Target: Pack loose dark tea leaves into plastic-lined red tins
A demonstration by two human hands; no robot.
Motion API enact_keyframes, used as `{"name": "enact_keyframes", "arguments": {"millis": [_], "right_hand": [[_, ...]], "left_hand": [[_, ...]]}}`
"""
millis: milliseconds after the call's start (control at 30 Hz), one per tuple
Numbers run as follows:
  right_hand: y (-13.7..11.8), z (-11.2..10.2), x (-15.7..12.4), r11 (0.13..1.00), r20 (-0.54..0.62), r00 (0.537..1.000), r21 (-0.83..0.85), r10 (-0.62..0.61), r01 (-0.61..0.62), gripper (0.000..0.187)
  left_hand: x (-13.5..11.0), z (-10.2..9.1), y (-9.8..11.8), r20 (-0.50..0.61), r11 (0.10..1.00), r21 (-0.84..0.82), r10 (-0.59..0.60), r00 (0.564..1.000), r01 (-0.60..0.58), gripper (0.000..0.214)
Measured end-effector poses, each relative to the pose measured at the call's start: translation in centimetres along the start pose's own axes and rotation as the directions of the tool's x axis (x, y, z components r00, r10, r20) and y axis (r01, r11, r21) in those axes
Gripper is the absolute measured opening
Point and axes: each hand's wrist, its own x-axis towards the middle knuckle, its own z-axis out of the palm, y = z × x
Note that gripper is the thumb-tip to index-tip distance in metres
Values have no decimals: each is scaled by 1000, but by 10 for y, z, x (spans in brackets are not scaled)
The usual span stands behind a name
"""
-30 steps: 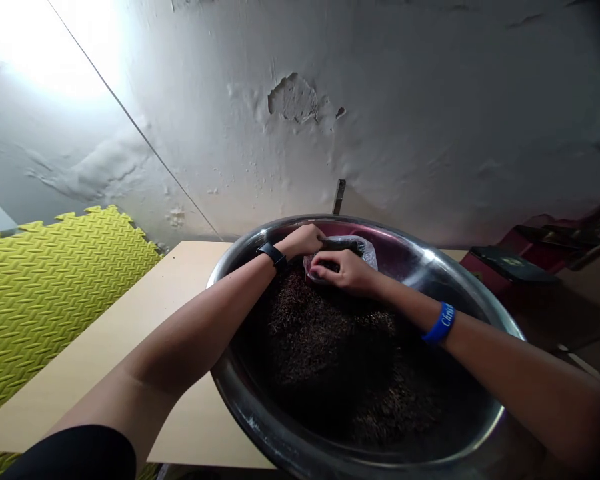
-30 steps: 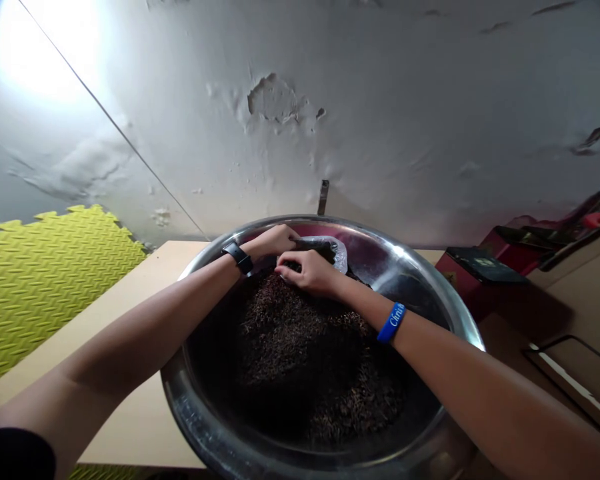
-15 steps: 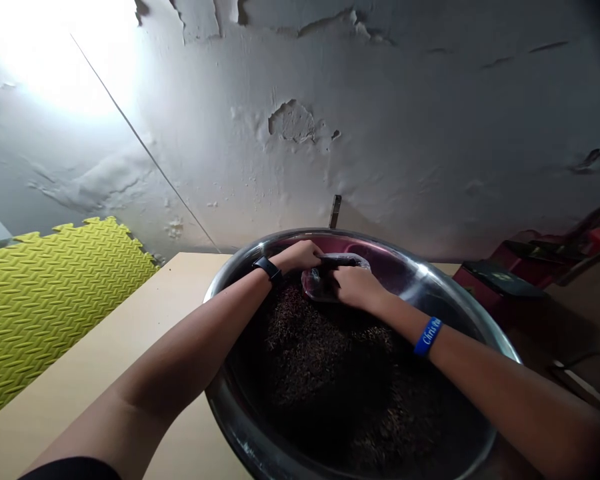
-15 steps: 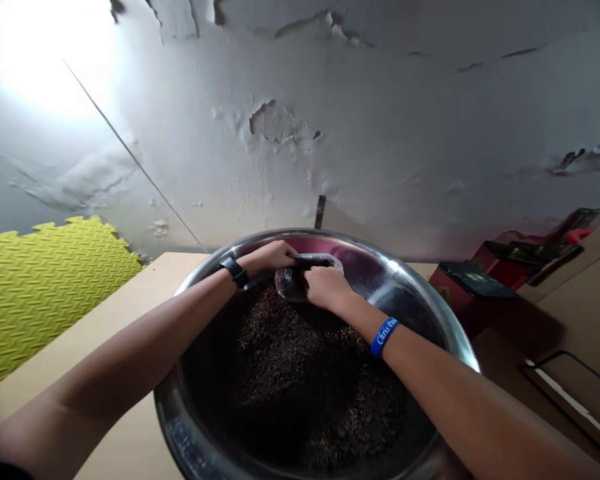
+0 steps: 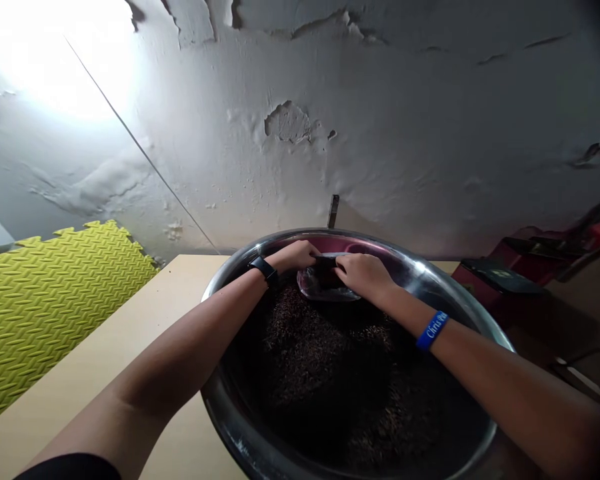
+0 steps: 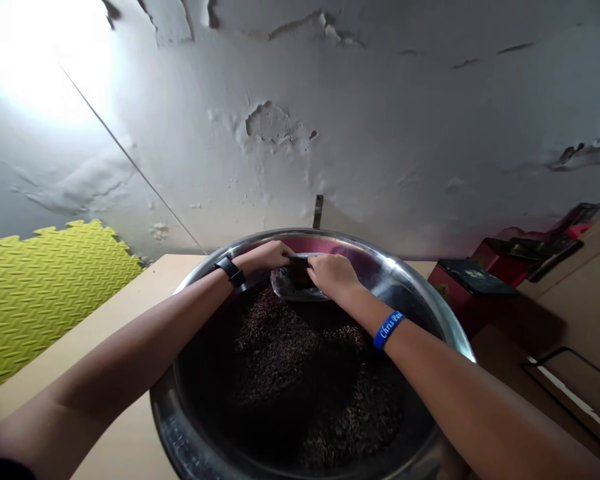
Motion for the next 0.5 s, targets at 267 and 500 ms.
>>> {"name": "enact_keyframes", "arguments": {"millis": [267, 500], "right_hand": [[-26, -20, -9, 816, -125, 919, 427, -373, 389, 30], [-83, 22, -42, 694, 400, 626, 638, -670, 334, 90]], "left_hand": [[3, 3, -6, -10, 999, -51, 5, 1000, -5, 30], [3, 4, -7, -8, 994, -91, -57, 998, 56, 28]]}}
